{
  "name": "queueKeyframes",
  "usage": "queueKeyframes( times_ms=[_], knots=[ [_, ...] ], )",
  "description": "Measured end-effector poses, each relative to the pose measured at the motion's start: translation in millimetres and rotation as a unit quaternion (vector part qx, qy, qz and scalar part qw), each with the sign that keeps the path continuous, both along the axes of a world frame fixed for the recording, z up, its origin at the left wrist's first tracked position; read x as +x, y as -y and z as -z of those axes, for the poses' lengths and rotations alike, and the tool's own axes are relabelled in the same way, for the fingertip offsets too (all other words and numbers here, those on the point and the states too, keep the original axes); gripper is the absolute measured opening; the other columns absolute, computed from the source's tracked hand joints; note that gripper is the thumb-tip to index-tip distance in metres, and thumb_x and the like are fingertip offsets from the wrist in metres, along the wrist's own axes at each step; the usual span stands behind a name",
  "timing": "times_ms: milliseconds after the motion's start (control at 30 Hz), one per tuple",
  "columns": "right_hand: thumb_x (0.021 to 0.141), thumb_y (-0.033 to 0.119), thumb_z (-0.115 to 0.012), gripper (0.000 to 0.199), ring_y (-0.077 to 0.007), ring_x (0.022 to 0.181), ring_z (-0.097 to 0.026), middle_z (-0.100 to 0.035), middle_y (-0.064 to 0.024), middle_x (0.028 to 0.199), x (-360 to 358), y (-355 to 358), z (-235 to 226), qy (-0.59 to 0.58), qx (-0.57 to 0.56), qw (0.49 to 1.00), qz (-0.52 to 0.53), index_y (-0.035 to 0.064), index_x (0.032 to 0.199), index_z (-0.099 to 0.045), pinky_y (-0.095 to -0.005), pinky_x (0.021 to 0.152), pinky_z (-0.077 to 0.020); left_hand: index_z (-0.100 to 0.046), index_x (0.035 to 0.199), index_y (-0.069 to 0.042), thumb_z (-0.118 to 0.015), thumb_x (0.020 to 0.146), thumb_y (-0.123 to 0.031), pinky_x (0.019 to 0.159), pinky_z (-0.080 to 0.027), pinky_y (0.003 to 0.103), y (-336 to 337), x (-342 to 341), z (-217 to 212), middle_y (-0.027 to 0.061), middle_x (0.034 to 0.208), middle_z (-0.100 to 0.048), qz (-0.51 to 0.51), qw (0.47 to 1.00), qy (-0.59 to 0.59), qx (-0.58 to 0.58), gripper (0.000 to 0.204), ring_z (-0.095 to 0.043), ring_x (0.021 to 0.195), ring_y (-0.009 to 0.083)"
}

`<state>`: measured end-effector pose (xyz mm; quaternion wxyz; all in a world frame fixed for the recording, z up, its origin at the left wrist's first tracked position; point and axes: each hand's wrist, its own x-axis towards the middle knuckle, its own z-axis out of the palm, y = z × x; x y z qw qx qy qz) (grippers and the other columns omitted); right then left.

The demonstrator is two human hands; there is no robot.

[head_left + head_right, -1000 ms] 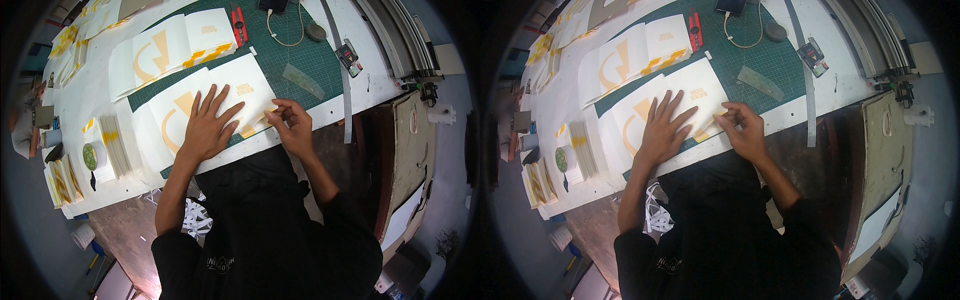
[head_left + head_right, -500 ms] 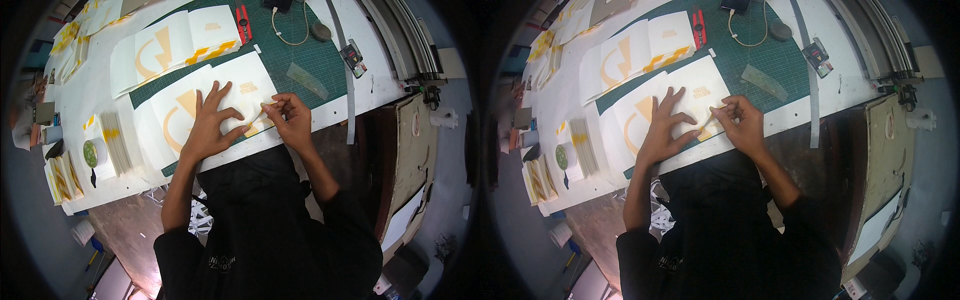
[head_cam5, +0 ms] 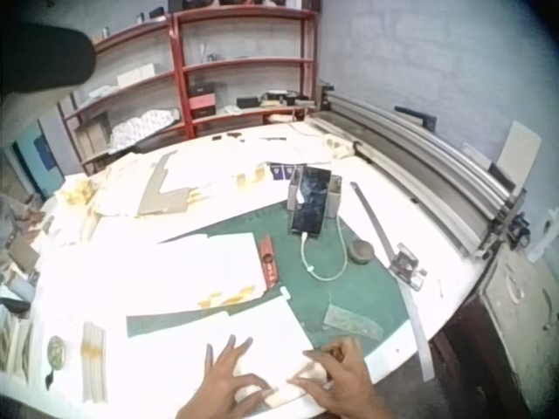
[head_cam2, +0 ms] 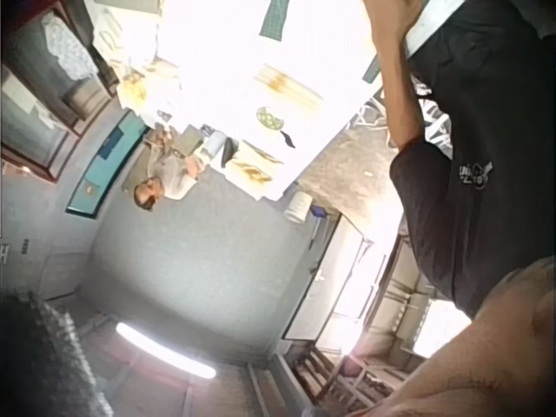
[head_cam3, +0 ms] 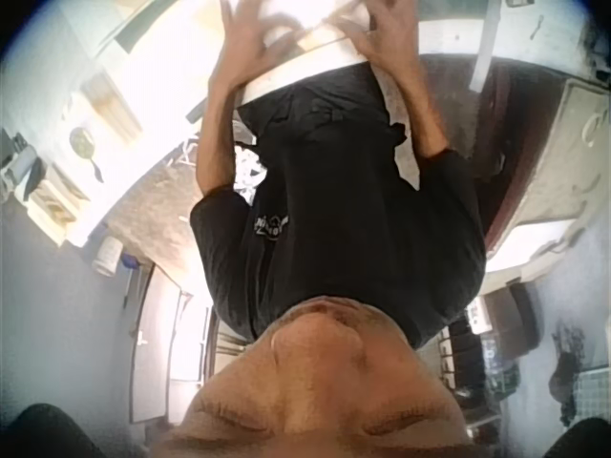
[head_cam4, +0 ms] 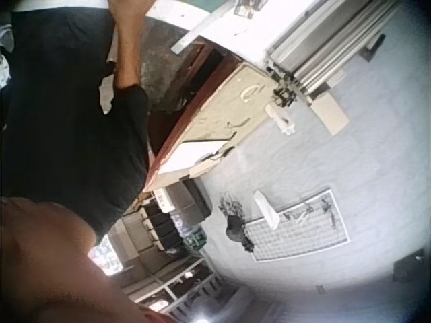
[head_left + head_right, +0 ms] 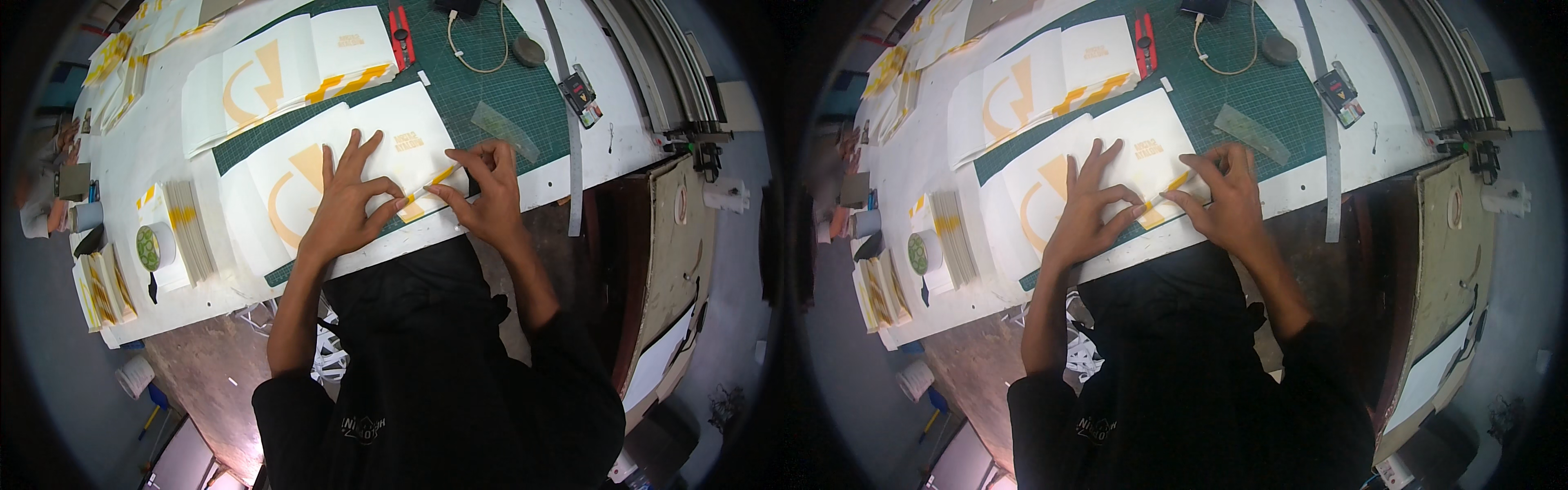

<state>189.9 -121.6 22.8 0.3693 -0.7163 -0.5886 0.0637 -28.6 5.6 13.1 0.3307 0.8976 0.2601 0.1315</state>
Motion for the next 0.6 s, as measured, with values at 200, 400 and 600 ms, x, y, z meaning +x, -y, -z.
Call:
queueKeyframes(
  times_ms=[200, 400, 600],
  knots=[
    [0.090, 0.017, -0.082, 0.017, -0.0261, 0.110, -0.062, -0.068, -0.0056, 0.100, -2.6, -8.1, 1.2, 0.174, 0.001, 0.966, -0.191, 0.0113, 0.105, -0.077, -0.0528, 0.108, -0.0361, -0.078, 0.097, -0.014, -0.079, 0.092, -0.026, 0.128, 0.005, 0.066, -0.4, 0.3, -0.7, 0.0197, 0.170, -0.037, -0.004, 1.000, 0.001, -0.008, 0.013, -0.015, 0.163, 0.0432],
    [0.095, 0.011, -0.077, 0.005, -0.0283, 0.111, -0.064, -0.070, -0.0106, 0.103, 5.9, -19.6, -3.9, 0.054, -0.154, 0.957, -0.242, 0.0062, 0.097, -0.075, -0.0522, 0.108, -0.0363, -0.071, 0.112, -0.012, -0.063, 0.105, -0.024, 0.130, 0.003, 0.063, -3.8, -0.7, 0.7, 0.0175, 0.170, -0.037, -0.010, 1.000, -0.006, -0.022, 0.016, -0.015, 0.164, 0.0411],
    [0.095, 0.019, -0.078, 0.014, -0.0251, 0.096, -0.064, -0.070, -0.0068, 0.094, 6.9, -29.4, 5.5, 0.002, -0.165, 0.963, -0.212, 0.0062, 0.095, -0.074, -0.0437, 0.102, -0.0384, -0.069, 0.119, -0.012, -0.057, 0.108, -0.025, 0.129, 0.002, 0.063, -6.0, -3.0, 2.3, 0.0180, 0.170, -0.038, 0.001, 1.000, -0.007, -0.022, 0.020, -0.015, 0.164, 0.0418]
  ],
)
